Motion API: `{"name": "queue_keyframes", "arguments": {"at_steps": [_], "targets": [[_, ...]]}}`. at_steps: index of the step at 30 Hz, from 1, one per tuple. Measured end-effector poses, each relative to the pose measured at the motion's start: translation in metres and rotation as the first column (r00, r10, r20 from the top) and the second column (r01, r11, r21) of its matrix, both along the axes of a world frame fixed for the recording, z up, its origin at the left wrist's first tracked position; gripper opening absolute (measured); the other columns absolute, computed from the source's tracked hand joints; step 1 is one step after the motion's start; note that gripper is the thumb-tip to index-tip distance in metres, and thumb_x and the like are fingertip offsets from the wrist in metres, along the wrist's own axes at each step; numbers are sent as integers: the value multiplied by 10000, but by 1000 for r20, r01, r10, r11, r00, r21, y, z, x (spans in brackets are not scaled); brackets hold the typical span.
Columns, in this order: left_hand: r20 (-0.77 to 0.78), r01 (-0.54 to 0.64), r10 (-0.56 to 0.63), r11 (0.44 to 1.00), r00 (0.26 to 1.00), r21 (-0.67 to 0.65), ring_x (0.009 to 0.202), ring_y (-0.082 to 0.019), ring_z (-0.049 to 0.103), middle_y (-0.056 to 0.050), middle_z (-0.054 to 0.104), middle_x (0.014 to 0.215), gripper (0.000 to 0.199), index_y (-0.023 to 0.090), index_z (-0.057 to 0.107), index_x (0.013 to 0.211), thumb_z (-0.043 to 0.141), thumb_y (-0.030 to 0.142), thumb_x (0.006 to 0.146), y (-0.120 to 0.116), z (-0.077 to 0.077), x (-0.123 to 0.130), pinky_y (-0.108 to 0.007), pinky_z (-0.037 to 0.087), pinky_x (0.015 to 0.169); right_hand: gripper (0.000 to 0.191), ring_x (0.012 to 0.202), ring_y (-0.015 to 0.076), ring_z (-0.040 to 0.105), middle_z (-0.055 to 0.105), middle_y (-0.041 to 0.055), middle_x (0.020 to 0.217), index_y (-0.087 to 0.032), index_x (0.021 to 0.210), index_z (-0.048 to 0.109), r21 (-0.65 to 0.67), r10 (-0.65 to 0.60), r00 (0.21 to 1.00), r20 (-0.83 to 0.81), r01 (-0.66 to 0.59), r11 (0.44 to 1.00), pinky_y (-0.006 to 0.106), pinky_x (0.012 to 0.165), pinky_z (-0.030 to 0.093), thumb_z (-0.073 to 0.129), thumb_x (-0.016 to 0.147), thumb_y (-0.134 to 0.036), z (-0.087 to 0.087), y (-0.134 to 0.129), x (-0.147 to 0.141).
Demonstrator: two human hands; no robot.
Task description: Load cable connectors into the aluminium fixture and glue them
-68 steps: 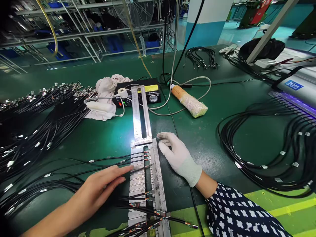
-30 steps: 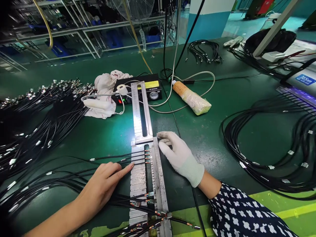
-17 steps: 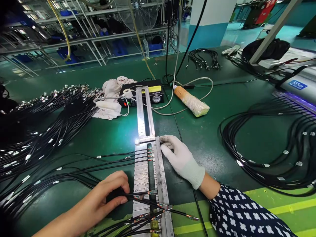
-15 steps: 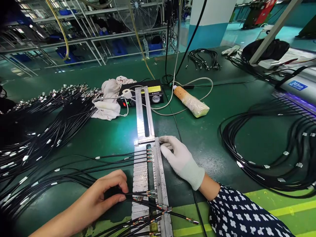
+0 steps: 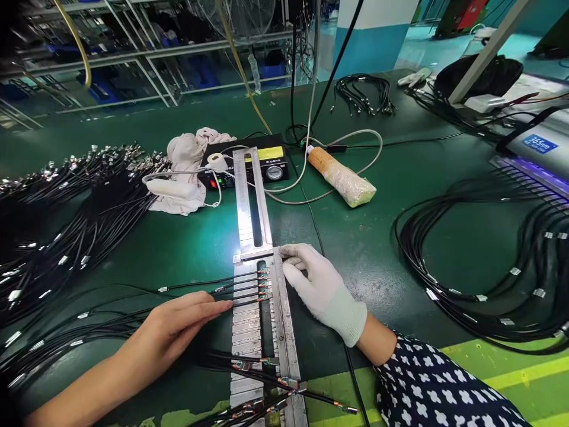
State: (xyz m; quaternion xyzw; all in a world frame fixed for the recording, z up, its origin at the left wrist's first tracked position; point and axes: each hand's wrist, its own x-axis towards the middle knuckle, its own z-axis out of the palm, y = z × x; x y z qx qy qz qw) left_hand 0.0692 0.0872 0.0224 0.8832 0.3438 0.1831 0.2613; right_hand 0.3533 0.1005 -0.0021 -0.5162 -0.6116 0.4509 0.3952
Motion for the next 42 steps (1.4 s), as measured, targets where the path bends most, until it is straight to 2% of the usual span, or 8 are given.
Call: {"name": "queue_keyframes", "arguments": {"at_steps": [12, 18, 22, 26, 30, 34, 38, 42], "targets": [[-39, 87, -82, 986, 996, 143, 855, -133, 600, -58, 625, 972, 342, 155, 550, 1268, 395, 44, 985, 0, -18, -3, -209, 488, 765, 247, 916, 207, 669, 691, 83, 1057, -168, 1154, 628, -13, 11, 1000, 4, -11, 1000, 381, 857, 569, 514, 958, -268, 6, 1, 0], [-136, -83, 156, 897, 978, 434, 840, -190, 518, -73, 556, 974, 387, 209, 599, 1269, 368, 70, 992, -21, -39, -2, -305, 432, 731, 245, 929, 204, 671, 689, 81, 1069, -172, 1147, 631, -11, 13, 1000, -10, -13, 1000, 370, 864, 568, 513, 956, -269, 4, 2, -1], [-184, -78, 152, 931, 971, 357, 740, -178, 477, -59, 573, 908, 492, 191, 457, 1438, 324, 52, 986, -33, -47, -4, -291, 393, 665, 235, 924, 200, 673, 694, 78, 1064, -174, 1134, 635, 3, -3, 1000, -16, 3, 1000, 366, 872, 570, 524, 945, -260, 0, 4, -2], [-170, -66, 115, 960, 979, 272, 721, -181, 496, -40, 608, 876, 430, 215, 454, 1420, 340, 125, 1015, -37, -38, -5, -296, 396, 661, 233, 980, 208, 674, 699, 82, 1102, -180, 1127, 637, 10, -16, 1000, 2, 16, 1000, 371, 898, 572, 531, 942, -274, 0, 0, 0], [-46, -85, 84, 996, 995, -34, 835, -180, 566, -37, 636, 941, 215, 220, 566, 1190, 441, 227, 1016, -49, -19, -4, -290, 465, 764, 255, 1036, 225, 677, 701, 99, 1140, -182, 1131, 638, 15, 9, 1000, -19, -9, 1000, 387, 926, 574, 525, 953, -327, 0, -11, 5], [33, -177, 194, 941, 980, -288, 823, -144, 596, -13, 606, 864, 167, 214, 602, 904, 467, 188, 999, -53, -9, -1, -220, 482, 719, 289, 1037, 250, 685, 702, 132, 1152, -163, 1135, 633, 27, 16, 1000, -13, -16, 999, 411, 912, 586, 525, 947, -353, -1, -14, 5], [115, -205, 220, 970, 969, -128, 772, -120, 609, -5, 607, 839, 166, 215, 639, 977, 481, 167, 996, -42, -8, 0, -187, 481, 686, 285, 1034, 252, 688, 698, 144, 1163, -154, 1133, 629, 36, 27, 999, 19, -28, 999, 407, 897, 593, 513, 949, -339, 1, -12, 4], [28, -138, 137, 990, 990, 40, 729, -115, 628, 0, 640, 825, 292, 236, 604, 1238, 426, 166, 1017, -28, -4, -5, -177, 493, 672, 246, 1020, 240, 687, 709, 113, 1124, -174, 1118, 627, 52, 42, 999, 23, -43, 998, 400, 907, 585, 507, 959, -319, 4, -12, 5]]}}
